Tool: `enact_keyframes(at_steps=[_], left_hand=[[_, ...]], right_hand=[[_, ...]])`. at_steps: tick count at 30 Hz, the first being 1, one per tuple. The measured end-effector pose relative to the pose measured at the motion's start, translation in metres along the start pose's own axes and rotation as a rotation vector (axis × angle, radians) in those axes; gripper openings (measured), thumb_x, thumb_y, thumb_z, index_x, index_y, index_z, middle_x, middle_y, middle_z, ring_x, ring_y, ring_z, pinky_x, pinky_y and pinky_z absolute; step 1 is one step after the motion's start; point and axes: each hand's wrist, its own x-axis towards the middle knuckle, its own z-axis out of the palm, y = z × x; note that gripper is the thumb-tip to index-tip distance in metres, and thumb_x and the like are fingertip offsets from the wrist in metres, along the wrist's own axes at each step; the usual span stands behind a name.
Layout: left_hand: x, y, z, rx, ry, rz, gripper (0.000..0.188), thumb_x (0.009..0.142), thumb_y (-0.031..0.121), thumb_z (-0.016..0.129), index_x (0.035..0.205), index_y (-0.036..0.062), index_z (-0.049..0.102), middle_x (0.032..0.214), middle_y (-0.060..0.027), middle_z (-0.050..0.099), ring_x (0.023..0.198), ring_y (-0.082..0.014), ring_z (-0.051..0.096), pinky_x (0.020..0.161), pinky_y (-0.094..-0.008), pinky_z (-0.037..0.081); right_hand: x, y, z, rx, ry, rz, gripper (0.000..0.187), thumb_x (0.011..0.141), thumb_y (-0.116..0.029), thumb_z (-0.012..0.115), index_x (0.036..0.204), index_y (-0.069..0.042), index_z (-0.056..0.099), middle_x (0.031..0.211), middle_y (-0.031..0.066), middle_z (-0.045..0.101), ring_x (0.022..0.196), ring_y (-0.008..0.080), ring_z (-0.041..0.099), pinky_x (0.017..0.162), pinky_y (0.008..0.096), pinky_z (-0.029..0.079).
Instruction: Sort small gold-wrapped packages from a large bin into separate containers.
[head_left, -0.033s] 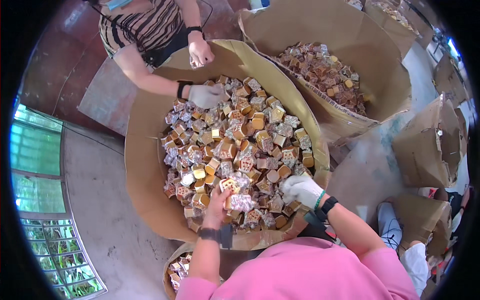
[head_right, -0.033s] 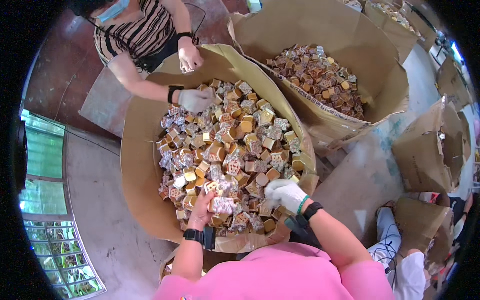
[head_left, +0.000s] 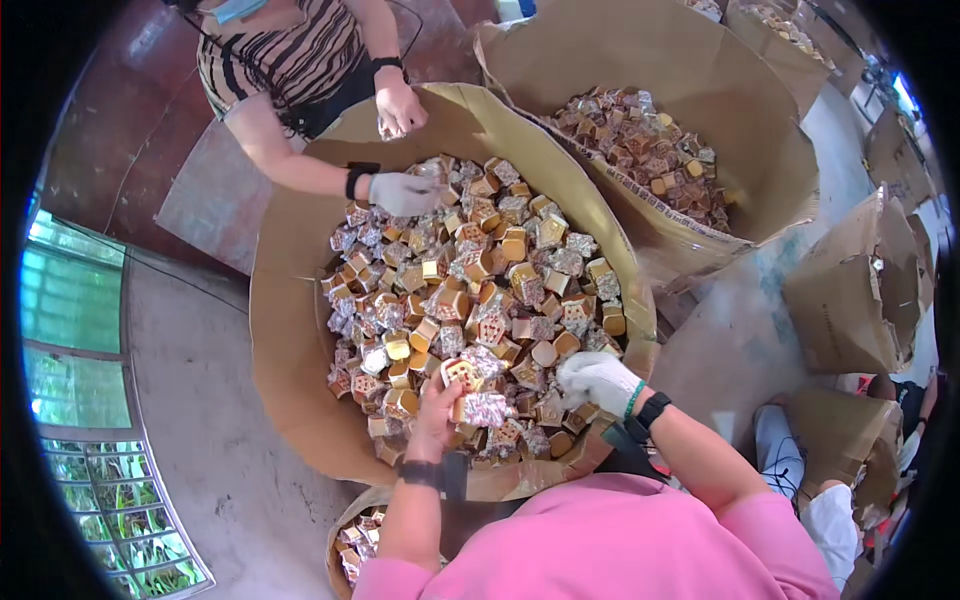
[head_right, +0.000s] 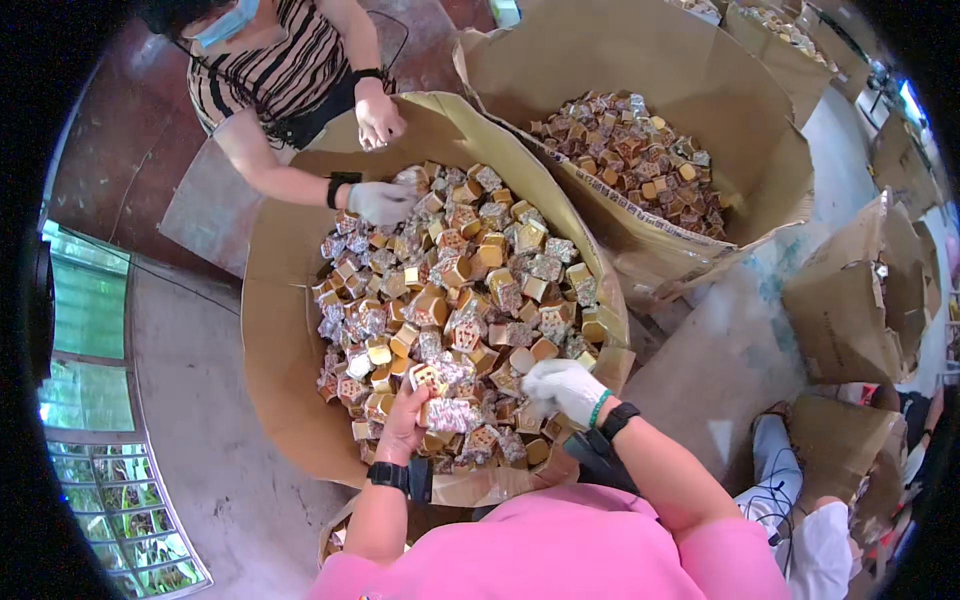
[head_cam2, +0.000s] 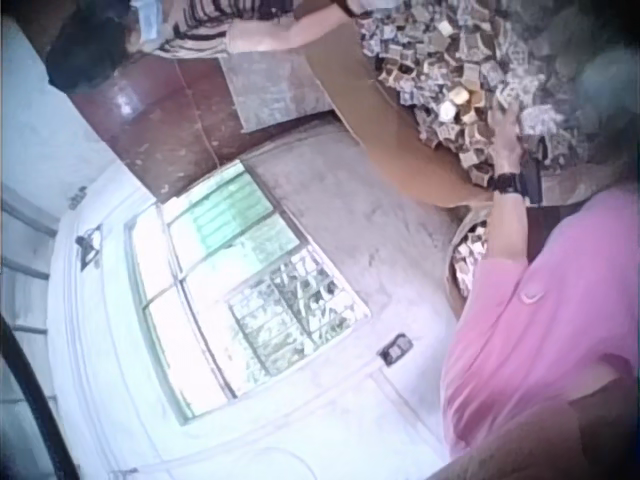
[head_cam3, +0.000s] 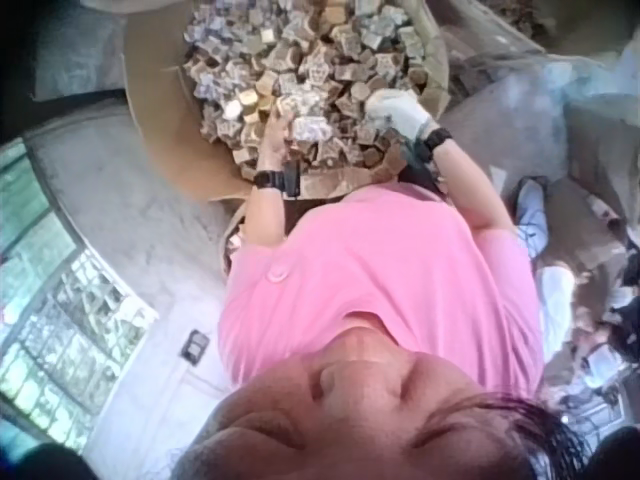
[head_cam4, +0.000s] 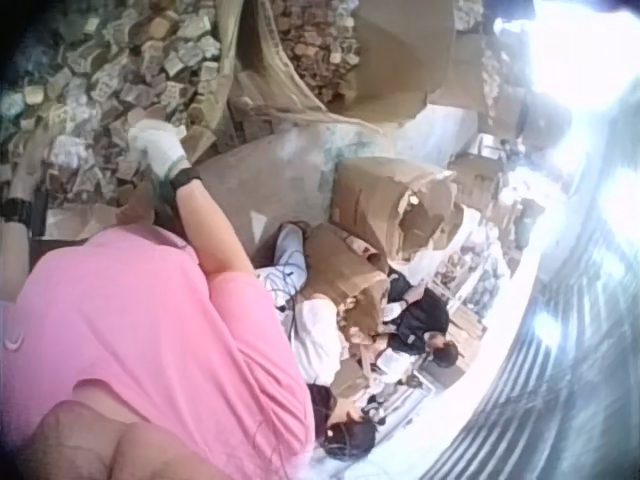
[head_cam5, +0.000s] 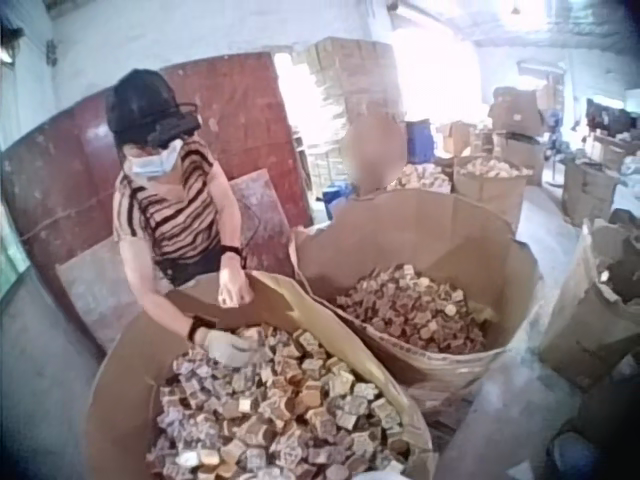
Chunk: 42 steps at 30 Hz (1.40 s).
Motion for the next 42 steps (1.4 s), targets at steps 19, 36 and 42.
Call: enact_keyframes(at_steps=[19,36,42], left_hand=[[-0.045,0.064,0.076,0.75,-0.348,0.167,0.055,0.088,0.023,0.069,0.132,0.0084,0.039,0.111,-0.0047,0.057,0.1,-0.0117,0.055,0.086,-0.029,0.048],[-0.016,-0.002,0.077,-0.429,-0.081,-0.064,0.048,0.097,0.047,0.046,0.12,0.005,0.052,0.102,-0.0099,0.065,0.087,-0.0253,0.065,0.078,-0.0428,0.054],[-0.021,-0.001,0.094,-0.209,0.242,0.172,0.053,0.094,0.039,0.056,0.129,0.0023,0.042,0.114,-0.0096,0.059,0.099,-0.0229,0.061,0.085,-0.0402,0.052]], right_hand=[[-0.022,-0.077,0.051,0.131,-0.14,0.388,0.037,0.087,-0.045,0.062,0.071,-0.012,0.058,0.057,-0.0048,0.044,0.044,0.0067,0.036,0.04,0.0229,0.026],[-0.021,-0.083,0.026,0.133,-0.132,-0.008,0.019,0.083,-0.015,0.064,0.094,0.0,0.066,0.072,0.0015,0.057,0.057,0.0085,0.05,0.048,0.0229,0.036],[-0.025,-0.055,0.05,-0.259,-0.109,0.143,0.04,0.085,-0.041,0.064,0.083,-0.001,0.065,0.067,0.0022,0.059,0.058,0.0119,0.055,0.055,0.0277,0.046]])
